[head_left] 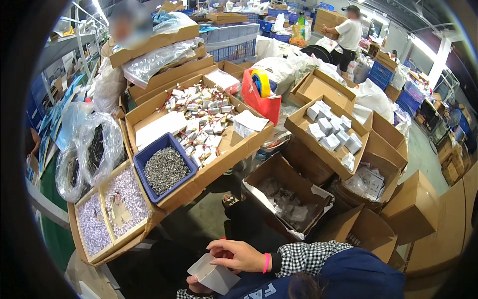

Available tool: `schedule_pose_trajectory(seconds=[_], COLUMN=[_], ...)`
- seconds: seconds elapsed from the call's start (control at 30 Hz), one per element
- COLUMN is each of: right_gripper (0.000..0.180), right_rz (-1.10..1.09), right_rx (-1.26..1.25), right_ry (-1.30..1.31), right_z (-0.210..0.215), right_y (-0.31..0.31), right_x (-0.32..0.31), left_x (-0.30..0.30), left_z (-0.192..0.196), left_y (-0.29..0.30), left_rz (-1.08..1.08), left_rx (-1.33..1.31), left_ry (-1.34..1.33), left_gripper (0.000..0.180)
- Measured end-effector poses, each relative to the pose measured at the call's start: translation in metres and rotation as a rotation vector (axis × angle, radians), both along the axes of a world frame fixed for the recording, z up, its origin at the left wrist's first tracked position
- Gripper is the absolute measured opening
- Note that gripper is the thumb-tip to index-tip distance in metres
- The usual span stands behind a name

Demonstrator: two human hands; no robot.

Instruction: The person assembles small electronic components by hand. They open white paper boxes, place a small circuit board and a battery inside, then close and seal the boxes with tape. The finished units are placed into a larger cardboard box.

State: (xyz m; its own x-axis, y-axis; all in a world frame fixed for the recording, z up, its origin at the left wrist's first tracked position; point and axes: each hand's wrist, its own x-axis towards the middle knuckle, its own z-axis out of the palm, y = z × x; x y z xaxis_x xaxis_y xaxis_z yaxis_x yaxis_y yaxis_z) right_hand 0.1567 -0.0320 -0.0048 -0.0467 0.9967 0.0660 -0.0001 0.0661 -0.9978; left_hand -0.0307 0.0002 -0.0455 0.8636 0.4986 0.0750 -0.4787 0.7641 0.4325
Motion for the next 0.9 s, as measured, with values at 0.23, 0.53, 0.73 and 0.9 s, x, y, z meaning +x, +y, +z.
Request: schedule_pose_trajectory(seconds=[0.23,0.53,0.73,0.9], right_gripper=[0.027,0.046,0.05,0.045], right_rz=[0.024,0.159,0.202,0.138], right_rx=[0.033,-0.134,0.039,-0.031], right_ry=[-0.06,0.048,-0.005,-0.108], right_z=[-0.019,-0.034,-0.023,-0.025], right_y=[-0.006,-0.005,0.006,-0.002], right_x=[-0.007,-0.016,0.006,0.019], left_x=[-0.027,-0.002,0.006,0.007], left_z=[-0.021,0.012,0.012,-0.021], left_y=[-0.01,-0.022,-0.025,-0.032], left_rz=[0.286,0.635,0.956,0.914], left_rx=[-0.137,-0.351,0.548,0.276], left_ry=[0.366,0.479,1.015,0.849], left_gripper=[0.072,0.044,0.026,0.019])
